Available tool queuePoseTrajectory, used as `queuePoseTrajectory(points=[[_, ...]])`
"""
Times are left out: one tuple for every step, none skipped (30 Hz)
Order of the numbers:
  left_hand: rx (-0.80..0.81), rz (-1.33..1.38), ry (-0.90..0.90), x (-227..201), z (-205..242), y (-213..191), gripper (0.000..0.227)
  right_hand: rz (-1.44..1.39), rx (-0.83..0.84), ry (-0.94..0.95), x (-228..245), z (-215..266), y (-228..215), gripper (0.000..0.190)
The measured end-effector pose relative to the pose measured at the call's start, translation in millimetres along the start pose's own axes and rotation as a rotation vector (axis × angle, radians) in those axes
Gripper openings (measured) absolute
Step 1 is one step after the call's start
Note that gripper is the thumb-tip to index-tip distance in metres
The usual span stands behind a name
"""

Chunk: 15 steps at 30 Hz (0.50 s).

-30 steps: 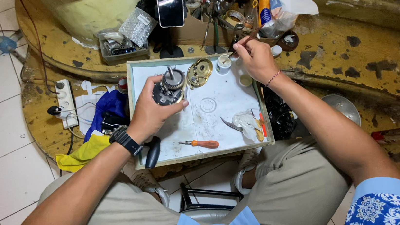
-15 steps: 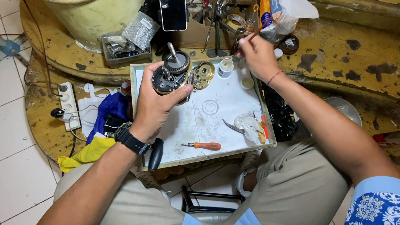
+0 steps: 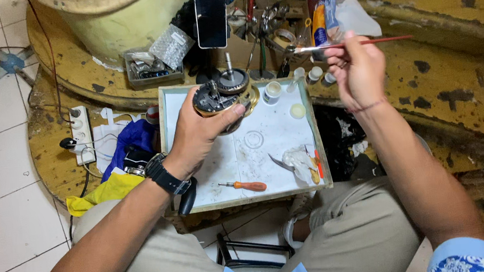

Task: The person sits on the floor and applies lubricant to the internal gears of a disassembled fishing reel using a small brush. They rotate the reel body to access different areas and repeatedly dip the brush into a small container of lubricant.

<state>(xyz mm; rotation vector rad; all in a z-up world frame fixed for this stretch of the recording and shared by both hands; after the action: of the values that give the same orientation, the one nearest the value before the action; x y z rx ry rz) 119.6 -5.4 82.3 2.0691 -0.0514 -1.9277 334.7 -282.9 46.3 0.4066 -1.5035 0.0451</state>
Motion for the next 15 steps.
queuePoseTrajectory(points=[[-0.002, 0.000, 0.007, -3, -1, 2, 0.058, 0.001, 0.005, -0.005, 18, 10, 10, 0.019], [0.018, 0.030, 0.005, -3, -2, 6, 0.055, -0.028, 0.000, -0.060, 38, 21, 18, 0.019], [0.039, 0.060, 0.003, -4, -2, 10, 0.052, -0.056, -0.005, -0.116, 57, 32, 26, 0.020], [0.039, 0.057, 0.004, -4, -1, 7, 0.052, -0.059, -0.003, -0.117, 67, 47, 38, 0.020], [0.141, 0.081, -0.010, -3, -1, 12, 0.047, -0.052, 0.061, -0.214, 84, 62, 55, 0.021], [0.239, 0.108, -0.027, -1, 1, 18, 0.044, -0.042, 0.126, -0.306, 102, 78, 72, 0.025], [0.236, 0.108, -0.028, 1, 3, 18, 0.044, -0.043, 0.129, -0.303, 95, 85, 71, 0.025], [0.232, 0.160, -0.059, 6, 4, 18, 0.050, -0.010, 0.214, -0.381, 96, 92, 79, 0.020], [0.229, 0.213, -0.088, 11, 5, 17, 0.057, 0.021, 0.297, -0.460, 96, 100, 87, 0.015], [0.221, 0.213, -0.088, 11, 6, 17, 0.057, 0.018, 0.303, -0.457, 89, 104, 90, 0.015], [0.217, 0.281, -0.126, 16, 8, 18, 0.057, 0.066, 0.297, -0.513, 87, 110, 93, 0.014], [0.216, 0.352, -0.162, 21, 9, 21, 0.057, 0.116, 0.288, -0.572, 85, 117, 95, 0.016], [0.212, 0.353, -0.160, 21, 10, 22, 0.057, 0.116, 0.292, -0.570, 83, 121, 97, 0.016], [0.225, 0.374, -0.189, 23, 11, 25, 0.062, 0.179, 0.349, -0.652, 87, 129, 106, 0.015], [0.237, 0.395, -0.218, 26, 13, 28, 0.067, 0.241, 0.406, -0.735, 91, 139, 115, 0.013]])
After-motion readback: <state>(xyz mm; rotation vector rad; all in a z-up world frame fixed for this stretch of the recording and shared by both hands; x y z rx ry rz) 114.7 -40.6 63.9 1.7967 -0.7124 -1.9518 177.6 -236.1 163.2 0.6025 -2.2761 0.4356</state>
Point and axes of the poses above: each hand's wrist, its own z-axis away from the middle knuckle, its own y-axis out of the palm, x = y × z, the point moved 9 cm from there along -z, towards the middle knuckle, and after that the axes turned 13 degrees about x, right-handed, at the moved point
